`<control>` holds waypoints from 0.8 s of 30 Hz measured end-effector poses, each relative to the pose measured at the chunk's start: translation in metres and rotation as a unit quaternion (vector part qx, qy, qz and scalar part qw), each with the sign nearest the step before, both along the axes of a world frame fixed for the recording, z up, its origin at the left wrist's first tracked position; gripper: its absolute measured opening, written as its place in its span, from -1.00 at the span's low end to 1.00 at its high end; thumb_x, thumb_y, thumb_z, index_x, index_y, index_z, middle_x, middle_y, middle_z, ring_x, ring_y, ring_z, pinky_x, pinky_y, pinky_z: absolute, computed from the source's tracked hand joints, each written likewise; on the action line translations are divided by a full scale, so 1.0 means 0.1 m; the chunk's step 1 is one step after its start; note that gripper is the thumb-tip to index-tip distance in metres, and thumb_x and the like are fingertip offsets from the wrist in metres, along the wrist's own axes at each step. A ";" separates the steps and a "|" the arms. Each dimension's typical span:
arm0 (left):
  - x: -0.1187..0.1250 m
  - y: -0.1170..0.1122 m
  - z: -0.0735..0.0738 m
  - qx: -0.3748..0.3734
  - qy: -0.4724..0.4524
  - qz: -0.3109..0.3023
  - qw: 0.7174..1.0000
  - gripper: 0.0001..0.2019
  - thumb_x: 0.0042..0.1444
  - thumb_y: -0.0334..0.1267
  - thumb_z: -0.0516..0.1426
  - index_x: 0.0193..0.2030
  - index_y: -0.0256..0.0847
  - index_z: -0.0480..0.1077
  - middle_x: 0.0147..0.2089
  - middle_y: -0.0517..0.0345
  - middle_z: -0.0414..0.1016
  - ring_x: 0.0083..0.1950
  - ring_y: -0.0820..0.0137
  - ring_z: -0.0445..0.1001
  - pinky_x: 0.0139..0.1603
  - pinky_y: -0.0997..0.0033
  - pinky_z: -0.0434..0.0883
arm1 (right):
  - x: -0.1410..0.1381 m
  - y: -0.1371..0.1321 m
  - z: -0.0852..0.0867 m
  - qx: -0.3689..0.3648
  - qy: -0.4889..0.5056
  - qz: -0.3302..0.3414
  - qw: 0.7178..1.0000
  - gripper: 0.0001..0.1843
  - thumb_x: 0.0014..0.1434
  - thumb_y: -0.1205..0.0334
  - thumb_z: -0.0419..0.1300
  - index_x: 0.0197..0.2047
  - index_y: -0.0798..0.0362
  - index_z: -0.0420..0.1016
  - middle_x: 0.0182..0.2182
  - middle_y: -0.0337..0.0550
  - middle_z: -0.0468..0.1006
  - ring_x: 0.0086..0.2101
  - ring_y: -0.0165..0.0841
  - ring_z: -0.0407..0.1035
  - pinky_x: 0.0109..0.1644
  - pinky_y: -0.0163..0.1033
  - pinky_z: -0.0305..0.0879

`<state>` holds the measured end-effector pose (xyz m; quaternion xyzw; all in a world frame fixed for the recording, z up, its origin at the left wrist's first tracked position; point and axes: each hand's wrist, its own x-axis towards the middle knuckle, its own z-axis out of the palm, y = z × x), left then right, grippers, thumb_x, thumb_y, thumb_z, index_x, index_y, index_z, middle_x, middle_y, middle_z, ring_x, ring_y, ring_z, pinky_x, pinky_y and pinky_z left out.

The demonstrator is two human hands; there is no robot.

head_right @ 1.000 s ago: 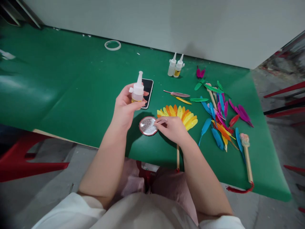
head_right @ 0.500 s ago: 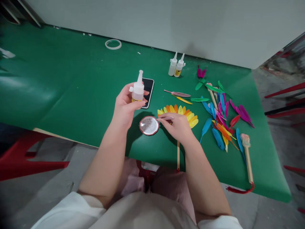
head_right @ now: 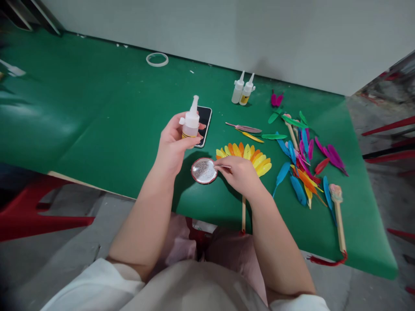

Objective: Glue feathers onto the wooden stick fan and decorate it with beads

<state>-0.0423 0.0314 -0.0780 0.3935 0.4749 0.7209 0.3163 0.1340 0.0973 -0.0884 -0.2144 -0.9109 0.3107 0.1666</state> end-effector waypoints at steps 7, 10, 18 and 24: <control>0.00 0.00 0.02 -0.002 -0.011 -0.001 1.000 -0.57 -0.17 -0.47 0.17 -0.10 -0.09 0.31 -0.19 0.19 0.48 -0.06 0.30 0.43 -0.11 0.29 0.38 | 0.00 -0.02 0.04 -0.059 0.015 -0.017 0.998 -0.84 0.12 0.20 0.15 -0.25 0.02 0.53 -0.30 -0.15 0.60 -0.29 -0.34 0.47 -0.21 -0.24 0.38; 0.00 0.00 0.02 -0.003 -0.010 -0.002 1.000 -0.57 -0.17 -0.47 0.17 -0.10 -0.09 0.30 -0.19 0.19 0.48 -0.07 0.30 0.43 -0.13 0.30 0.39 | 0.00 -0.02 0.08 -0.109 0.011 -0.004 0.994 -0.84 0.11 0.20 0.16 -0.27 0.03 0.53 -0.31 -0.15 0.59 -0.30 -0.35 0.46 -0.24 -0.26 0.38; -0.01 0.00 -0.01 -0.005 0.010 -0.007 1.000 -0.57 -0.13 -0.45 0.15 -0.06 -0.07 0.29 -0.16 0.16 0.47 -0.03 0.27 0.41 -0.05 0.20 0.36 | -0.02 -0.08 0.05 -0.113 -0.005 0.047 0.992 -0.83 0.13 0.19 0.14 -0.27 0.00 0.54 -0.32 -0.16 0.59 -0.30 -0.35 0.46 -0.23 -0.27 0.37; 0.00 0.00 0.01 -0.004 -0.008 -0.003 1.000 -0.58 -0.16 -0.47 0.16 -0.11 -0.08 0.31 -0.18 0.19 0.48 -0.05 0.30 0.43 -0.07 0.25 0.37 | -0.05 -0.13 0.01 -0.077 -0.015 0.071 0.994 -0.82 0.15 0.22 0.12 -0.23 -0.02 0.53 -0.29 -0.20 0.59 -0.27 -0.36 0.46 -0.18 -0.27 0.35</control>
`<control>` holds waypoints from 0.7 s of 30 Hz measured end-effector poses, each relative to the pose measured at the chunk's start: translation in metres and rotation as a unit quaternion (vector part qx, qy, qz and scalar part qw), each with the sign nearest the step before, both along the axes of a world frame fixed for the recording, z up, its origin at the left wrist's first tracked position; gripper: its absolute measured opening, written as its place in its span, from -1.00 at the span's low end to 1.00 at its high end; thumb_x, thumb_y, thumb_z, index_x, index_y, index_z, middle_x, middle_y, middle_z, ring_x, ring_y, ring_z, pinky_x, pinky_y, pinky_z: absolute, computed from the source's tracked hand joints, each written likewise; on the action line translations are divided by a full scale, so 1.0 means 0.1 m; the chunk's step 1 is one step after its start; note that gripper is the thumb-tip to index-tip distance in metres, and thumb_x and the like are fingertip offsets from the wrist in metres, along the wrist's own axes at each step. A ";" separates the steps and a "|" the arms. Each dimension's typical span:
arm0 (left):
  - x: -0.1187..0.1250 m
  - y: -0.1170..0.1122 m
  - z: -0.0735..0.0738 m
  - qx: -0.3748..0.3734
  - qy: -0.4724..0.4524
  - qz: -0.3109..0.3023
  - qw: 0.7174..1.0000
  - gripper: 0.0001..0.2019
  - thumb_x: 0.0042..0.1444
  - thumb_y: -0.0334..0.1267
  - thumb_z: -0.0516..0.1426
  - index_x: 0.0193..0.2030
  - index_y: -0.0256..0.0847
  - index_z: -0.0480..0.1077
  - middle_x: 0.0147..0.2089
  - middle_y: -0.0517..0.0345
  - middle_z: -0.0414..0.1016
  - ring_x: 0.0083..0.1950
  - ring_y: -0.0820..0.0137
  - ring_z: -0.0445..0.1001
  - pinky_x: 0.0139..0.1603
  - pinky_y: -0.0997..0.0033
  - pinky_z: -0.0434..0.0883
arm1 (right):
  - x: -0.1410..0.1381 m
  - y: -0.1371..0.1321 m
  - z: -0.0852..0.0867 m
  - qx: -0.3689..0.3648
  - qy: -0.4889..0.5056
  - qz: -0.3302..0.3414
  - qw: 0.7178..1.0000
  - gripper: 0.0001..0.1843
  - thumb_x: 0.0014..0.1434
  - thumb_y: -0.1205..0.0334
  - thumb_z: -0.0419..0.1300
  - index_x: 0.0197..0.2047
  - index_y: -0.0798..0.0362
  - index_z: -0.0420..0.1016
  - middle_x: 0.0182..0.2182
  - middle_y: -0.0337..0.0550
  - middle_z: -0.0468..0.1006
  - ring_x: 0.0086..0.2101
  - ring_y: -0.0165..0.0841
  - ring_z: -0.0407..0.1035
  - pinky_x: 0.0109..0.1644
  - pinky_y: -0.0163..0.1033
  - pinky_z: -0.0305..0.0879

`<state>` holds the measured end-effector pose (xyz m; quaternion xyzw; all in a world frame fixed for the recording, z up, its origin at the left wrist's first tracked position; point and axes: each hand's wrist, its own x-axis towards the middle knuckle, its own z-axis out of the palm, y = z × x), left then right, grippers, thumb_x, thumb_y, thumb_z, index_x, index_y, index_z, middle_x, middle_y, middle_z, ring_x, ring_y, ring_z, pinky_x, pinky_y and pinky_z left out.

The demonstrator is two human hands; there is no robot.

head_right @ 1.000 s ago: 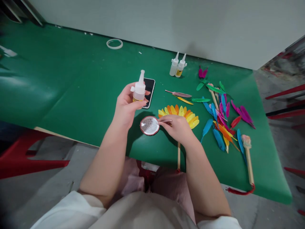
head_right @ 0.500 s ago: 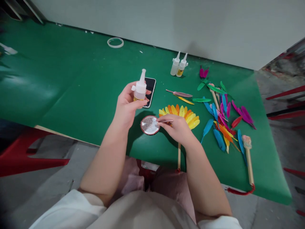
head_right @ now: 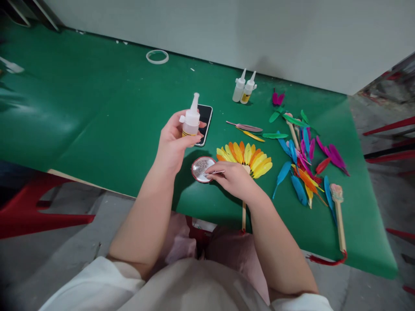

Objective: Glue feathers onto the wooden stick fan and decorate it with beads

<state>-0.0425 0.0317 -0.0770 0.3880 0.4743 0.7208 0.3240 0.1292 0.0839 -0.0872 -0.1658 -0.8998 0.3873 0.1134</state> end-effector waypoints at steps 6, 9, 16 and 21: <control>0.00 0.00 0.00 -0.001 0.006 -0.001 1.000 -0.58 -0.16 -0.46 0.16 -0.09 -0.07 0.30 -0.18 0.20 0.48 -0.05 0.31 0.43 -0.06 0.25 0.36 | 0.00 0.01 0.01 0.002 -0.004 0.005 1.000 -0.82 0.15 0.22 0.12 -0.23 -0.02 0.53 -0.29 -0.22 0.59 -0.26 -0.38 0.46 -0.17 -0.29 0.35; 0.00 0.00 0.00 -0.002 0.009 -0.002 1.000 -0.58 -0.15 -0.45 0.16 -0.09 -0.07 0.30 -0.17 0.19 0.48 -0.05 0.31 0.43 -0.05 0.25 0.35 | 0.00 0.01 0.01 0.004 -0.005 0.003 1.000 -0.83 0.15 0.22 0.12 -0.23 -0.02 0.53 -0.30 -0.23 0.59 -0.26 -0.38 0.46 -0.18 -0.31 0.35; 0.00 -0.01 0.01 -0.007 0.018 0.000 1.000 -0.57 -0.15 -0.44 0.15 -0.07 -0.11 0.27 -0.16 0.17 0.47 -0.03 0.31 0.42 -0.04 0.25 0.35 | -0.02 0.00 0.00 0.019 -0.005 0.017 1.000 -0.84 0.15 0.24 0.12 -0.23 0.00 0.52 -0.29 -0.24 0.60 -0.27 -0.40 0.46 -0.18 -0.32 0.34; 0.01 -0.01 0.02 -0.014 0.020 0.002 1.000 -0.58 -0.14 -0.43 0.14 -0.07 -0.13 0.26 -0.15 0.16 0.47 -0.04 0.32 0.42 -0.05 0.29 0.35 | -0.02 0.00 0.00 0.015 -0.008 0.009 1.000 -0.84 0.15 0.23 0.12 -0.24 -0.01 0.52 -0.29 -0.25 0.60 -0.26 -0.40 0.47 -0.17 -0.32 0.33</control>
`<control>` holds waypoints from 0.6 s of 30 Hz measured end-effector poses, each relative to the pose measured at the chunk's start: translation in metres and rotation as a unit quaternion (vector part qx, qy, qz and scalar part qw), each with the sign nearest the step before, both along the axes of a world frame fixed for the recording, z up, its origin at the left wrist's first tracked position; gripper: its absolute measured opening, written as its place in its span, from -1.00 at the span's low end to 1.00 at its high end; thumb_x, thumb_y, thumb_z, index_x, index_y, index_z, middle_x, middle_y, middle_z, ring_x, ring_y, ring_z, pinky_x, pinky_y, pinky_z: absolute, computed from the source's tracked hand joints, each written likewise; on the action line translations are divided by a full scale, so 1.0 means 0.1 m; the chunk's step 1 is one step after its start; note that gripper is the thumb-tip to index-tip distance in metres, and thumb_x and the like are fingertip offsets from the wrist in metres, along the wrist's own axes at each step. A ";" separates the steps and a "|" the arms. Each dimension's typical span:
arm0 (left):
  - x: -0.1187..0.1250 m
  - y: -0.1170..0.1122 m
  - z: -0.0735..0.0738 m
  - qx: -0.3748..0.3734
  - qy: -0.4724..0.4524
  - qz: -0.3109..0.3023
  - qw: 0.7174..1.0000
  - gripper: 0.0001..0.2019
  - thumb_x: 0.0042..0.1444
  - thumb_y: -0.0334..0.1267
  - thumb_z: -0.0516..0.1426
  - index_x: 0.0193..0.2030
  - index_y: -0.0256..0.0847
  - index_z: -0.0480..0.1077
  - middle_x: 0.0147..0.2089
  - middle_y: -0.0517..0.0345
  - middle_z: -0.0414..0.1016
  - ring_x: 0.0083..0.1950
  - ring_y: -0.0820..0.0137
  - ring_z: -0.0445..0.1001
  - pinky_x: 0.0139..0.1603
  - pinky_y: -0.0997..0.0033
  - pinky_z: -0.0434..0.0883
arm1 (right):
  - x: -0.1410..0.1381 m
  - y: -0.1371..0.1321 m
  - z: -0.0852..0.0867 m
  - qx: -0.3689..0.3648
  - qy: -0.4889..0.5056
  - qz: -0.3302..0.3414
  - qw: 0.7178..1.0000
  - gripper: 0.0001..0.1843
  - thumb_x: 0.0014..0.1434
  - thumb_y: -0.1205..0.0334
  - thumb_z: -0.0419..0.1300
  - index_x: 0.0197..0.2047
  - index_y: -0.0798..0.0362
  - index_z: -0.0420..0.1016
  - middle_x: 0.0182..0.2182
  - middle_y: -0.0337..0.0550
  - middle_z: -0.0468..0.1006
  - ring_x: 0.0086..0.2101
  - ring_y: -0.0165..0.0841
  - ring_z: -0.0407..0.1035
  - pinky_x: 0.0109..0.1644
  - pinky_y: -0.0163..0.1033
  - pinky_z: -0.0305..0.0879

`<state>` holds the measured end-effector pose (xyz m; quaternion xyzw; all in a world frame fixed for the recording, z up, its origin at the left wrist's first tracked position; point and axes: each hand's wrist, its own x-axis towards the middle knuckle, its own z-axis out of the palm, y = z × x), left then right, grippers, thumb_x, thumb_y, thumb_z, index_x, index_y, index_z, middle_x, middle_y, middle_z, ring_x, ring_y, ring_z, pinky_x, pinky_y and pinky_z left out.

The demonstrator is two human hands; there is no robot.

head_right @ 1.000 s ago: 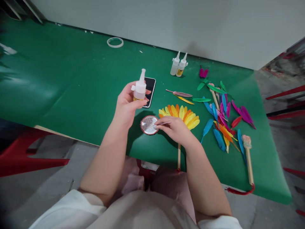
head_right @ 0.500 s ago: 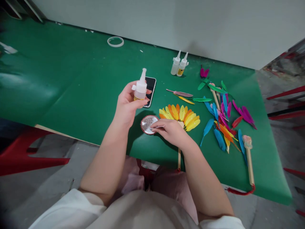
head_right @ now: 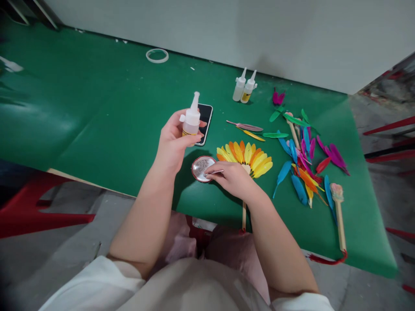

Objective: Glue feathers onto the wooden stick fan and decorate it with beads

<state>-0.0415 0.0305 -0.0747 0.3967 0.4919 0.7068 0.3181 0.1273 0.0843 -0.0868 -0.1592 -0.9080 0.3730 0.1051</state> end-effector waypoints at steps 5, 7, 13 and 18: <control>0.00 0.00 0.00 -0.003 0.006 0.002 1.000 -0.57 -0.14 -0.43 0.13 -0.06 -0.12 0.26 -0.16 0.16 0.47 -0.03 0.32 0.41 -0.05 0.28 0.35 | -0.01 -0.01 0.00 -0.001 -0.004 -0.014 1.000 -0.84 0.15 0.22 0.13 -0.24 -0.02 0.53 -0.29 -0.26 0.60 -0.26 -0.40 0.47 -0.17 -0.32 0.34; 0.00 0.00 0.00 -0.005 0.009 0.003 1.000 -0.57 -0.13 -0.43 0.13 -0.06 -0.11 0.26 -0.16 0.15 0.47 -0.04 0.32 0.42 -0.06 0.28 0.36 | -0.02 -0.02 0.00 0.000 -0.002 -0.017 1.000 -0.84 0.14 0.22 0.13 -0.24 -0.01 0.53 -0.29 -0.26 0.60 -0.26 -0.40 0.47 -0.17 -0.32 0.34; 0.00 0.00 0.00 -0.008 0.019 0.003 1.000 -0.57 -0.13 -0.43 0.13 -0.05 -0.12 0.25 -0.15 0.15 0.46 -0.03 0.30 0.41 -0.06 0.26 0.36 | -0.03 -0.02 -0.01 -0.003 0.003 -0.020 1.000 -0.84 0.14 0.24 0.13 -0.25 -0.01 0.53 -0.29 -0.25 0.60 -0.27 -0.39 0.47 -0.16 -0.30 0.35; 0.01 0.00 0.00 -0.010 0.017 0.004 1.000 -0.57 -0.13 -0.43 0.13 -0.05 -0.12 0.25 -0.15 0.14 0.46 -0.03 0.29 0.42 -0.07 0.26 0.36 | -0.04 -0.02 -0.03 -0.006 0.005 -0.026 1.000 -0.85 0.13 0.25 0.14 -0.26 0.00 0.54 -0.29 -0.24 0.60 -0.26 -0.37 0.47 -0.15 -0.29 0.36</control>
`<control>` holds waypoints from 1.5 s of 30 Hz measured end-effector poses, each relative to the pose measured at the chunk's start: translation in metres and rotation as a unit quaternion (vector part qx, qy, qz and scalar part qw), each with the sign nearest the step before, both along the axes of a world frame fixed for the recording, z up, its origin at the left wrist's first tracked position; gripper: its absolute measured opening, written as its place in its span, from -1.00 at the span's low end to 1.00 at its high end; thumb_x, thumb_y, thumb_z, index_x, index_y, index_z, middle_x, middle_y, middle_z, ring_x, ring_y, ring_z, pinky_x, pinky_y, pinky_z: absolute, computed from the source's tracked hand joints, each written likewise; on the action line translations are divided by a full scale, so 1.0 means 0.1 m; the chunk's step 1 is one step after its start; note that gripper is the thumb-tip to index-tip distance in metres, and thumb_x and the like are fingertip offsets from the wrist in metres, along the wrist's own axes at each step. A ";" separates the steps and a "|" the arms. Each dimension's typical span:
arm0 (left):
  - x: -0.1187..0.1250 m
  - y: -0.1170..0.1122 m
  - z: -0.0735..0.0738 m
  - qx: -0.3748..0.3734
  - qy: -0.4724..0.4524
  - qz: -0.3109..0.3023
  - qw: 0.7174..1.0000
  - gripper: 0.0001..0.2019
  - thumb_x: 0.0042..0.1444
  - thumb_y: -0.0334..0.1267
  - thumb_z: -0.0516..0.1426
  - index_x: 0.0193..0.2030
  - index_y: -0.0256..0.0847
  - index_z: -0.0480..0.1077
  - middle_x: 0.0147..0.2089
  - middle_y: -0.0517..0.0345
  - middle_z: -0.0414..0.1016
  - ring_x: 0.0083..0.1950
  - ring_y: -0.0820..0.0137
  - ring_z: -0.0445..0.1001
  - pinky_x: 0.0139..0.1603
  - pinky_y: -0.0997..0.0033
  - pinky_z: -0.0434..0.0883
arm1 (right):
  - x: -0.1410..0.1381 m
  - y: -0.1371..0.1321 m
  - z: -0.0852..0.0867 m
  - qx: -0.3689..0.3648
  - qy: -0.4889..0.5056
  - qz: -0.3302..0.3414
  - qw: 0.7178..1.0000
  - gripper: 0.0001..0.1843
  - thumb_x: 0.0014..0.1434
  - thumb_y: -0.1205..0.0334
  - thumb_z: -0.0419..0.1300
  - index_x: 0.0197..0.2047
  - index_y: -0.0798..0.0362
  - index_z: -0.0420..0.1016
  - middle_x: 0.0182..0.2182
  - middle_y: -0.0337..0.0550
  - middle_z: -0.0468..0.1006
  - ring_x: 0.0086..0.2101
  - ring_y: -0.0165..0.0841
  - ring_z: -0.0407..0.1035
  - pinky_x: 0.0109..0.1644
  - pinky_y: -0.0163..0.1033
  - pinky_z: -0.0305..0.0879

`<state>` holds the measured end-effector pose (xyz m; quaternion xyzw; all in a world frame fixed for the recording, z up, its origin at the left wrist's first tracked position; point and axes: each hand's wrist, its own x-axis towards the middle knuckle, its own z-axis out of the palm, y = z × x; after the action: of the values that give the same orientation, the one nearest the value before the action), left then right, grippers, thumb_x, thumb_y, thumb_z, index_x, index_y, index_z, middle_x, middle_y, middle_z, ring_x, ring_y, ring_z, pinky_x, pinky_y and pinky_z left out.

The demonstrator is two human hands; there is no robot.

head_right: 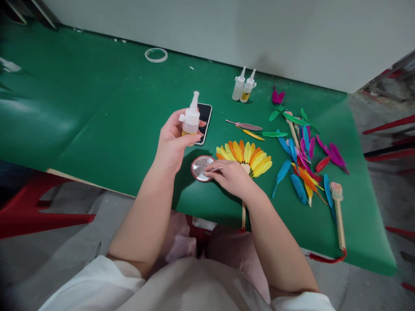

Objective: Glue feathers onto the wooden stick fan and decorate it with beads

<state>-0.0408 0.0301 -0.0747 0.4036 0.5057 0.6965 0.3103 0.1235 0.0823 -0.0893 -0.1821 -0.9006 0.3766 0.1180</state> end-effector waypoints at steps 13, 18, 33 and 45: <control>0.00 0.00 0.01 0.007 0.002 0.003 1.000 -0.56 -0.12 -0.45 0.12 -0.03 -0.11 0.26 -0.15 0.14 0.44 -0.07 0.34 0.42 -0.12 0.32 0.37 | 0.03 0.02 0.04 -0.087 0.014 -0.054 0.995 -0.81 0.07 0.13 0.19 -0.29 0.00 0.56 -0.34 -0.18 0.60 -0.38 -0.36 0.46 -0.32 -0.28 0.36; 0.02 -0.03 0.06 -0.050 0.018 -0.026 0.998 -0.65 -0.13 -0.42 0.17 -0.13 -0.17 0.31 -0.32 0.21 0.40 -0.30 0.46 0.40 -0.30 0.45 0.36 | 0.05 0.05 0.10 -0.198 0.058 -0.121 0.971 -0.81 0.00 0.14 0.26 -0.32 0.04 0.56 -0.36 -0.16 0.60 -0.41 -0.37 0.46 -0.36 -0.29 0.39; -0.08 -0.20 0.13 -0.169 0.057 -0.225 0.958 -0.76 -0.12 -0.33 0.23 -0.30 -0.26 0.28 -0.30 0.12 0.44 -0.26 0.42 0.44 -0.25 0.43 0.38 | 0.10 0.16 0.07 -0.297 0.187 -0.202 0.914 -0.80 -0.07 0.11 0.31 -0.36 0.02 0.54 -0.53 -0.21 0.54 -0.54 -0.39 0.42 -0.46 -0.24 0.45; -0.09 -0.18 0.10 -0.179 0.090 -0.191 0.961 -0.73 -0.13 -0.31 0.22 -0.28 -0.22 0.25 -0.39 0.21 0.39 -0.38 0.47 0.38 -0.38 0.50 0.34 | 0.11 0.18 0.06 -0.272 0.183 -0.192 0.925 -0.80 -0.02 0.11 0.28 -0.36 0.05 0.54 -0.44 -0.16 0.58 -0.54 -0.41 0.44 -0.46 -0.25 0.47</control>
<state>-0.0496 0.0119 -0.0647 0.4921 0.5610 0.4831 0.4580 0.1344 0.0998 -0.0830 -0.3043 -0.6741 0.6042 0.2966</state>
